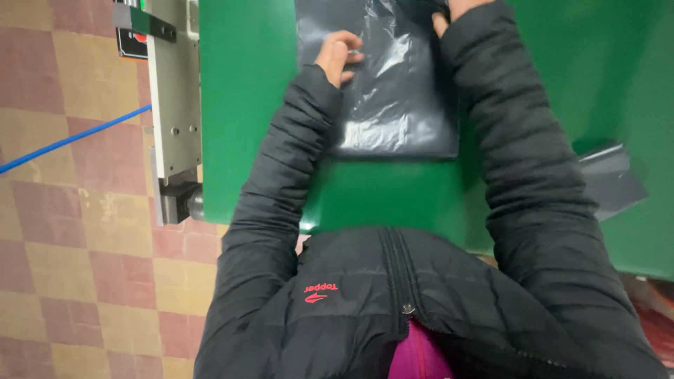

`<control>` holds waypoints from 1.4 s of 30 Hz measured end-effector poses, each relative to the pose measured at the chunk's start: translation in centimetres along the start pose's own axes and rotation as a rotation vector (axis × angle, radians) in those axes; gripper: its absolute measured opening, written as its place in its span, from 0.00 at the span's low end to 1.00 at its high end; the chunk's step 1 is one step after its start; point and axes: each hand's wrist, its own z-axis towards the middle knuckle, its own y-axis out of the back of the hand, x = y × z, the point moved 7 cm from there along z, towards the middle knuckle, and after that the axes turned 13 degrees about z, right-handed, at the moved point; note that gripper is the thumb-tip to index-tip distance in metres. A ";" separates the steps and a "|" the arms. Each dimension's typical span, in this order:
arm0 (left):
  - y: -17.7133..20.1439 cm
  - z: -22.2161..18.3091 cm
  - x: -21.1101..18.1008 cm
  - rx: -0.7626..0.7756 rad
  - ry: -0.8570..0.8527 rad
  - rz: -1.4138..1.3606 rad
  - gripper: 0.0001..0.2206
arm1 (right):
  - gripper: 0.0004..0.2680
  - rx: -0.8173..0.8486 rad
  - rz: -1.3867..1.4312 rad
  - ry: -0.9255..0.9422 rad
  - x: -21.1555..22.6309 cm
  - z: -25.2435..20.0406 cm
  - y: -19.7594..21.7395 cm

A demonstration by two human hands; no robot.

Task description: Folding plastic bags and placing them in a crate.

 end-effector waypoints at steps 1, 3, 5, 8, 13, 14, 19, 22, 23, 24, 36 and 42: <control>-2.7 -0.4 3.0 0.218 0.142 -0.340 0.28 | 0.09 -0.087 0.069 0.074 2.7 -1.3 1.8; -5.0 -2.1 6.8 0.449 0.299 -0.679 0.36 | 0.06 -0.170 0.139 0.135 7.4 -4.9 4.8; -4.6 -3.1 7.1 0.714 0.278 -1.354 0.44 | 0.11 -0.197 0.180 0.310 12.9 -8.4 7.3; -2.0 -5.2 7.5 0.471 0.507 -1.511 0.47 | 0.11 -0.229 0.127 0.334 15.0 -14.3 5.0; 0.7 -8.4 8.5 0.515 0.068 -1.297 0.46 | 0.10 -0.202 0.174 0.230 15.5 -18.7 2.7; 1.6 -9.0 8.6 0.373 0.064 -1.137 0.42 | 0.09 -0.202 0.196 0.217 15.4 -19.3 2.5; 8.6 -16.1 -1.3 -0.104 -0.289 -0.013 0.34 | 0.09 -0.173 0.185 0.168 15.8 -20.3 2.1; 8.8 -19.4 -7.4 -0.135 -0.668 0.695 0.30 | 0.09 -0.165 0.118 0.150 16.5 -20.0 1.3; 7.7 -20.3 -8.0 -0.041 -0.809 0.908 0.24 | 0.10 -0.154 0.063 0.141 16.8 -19.7 1.1; 7.6 -20.4 -7.6 -0.040 -0.815 0.908 0.24 | 0.10 -0.158 0.062 0.137 18.5 -19.1 0.4; -9.1 -14.4 -0.8 1.276 -0.381 0.310 0.15 | 0.14 0.076 0.822 -0.081 16.4 -28.5 -12.8; -5.8 -11.2 -5.4 0.801 -0.120 0.326 0.21 | 0.17 -0.361 1.567 -0.961 12.5 -28.5 -8.7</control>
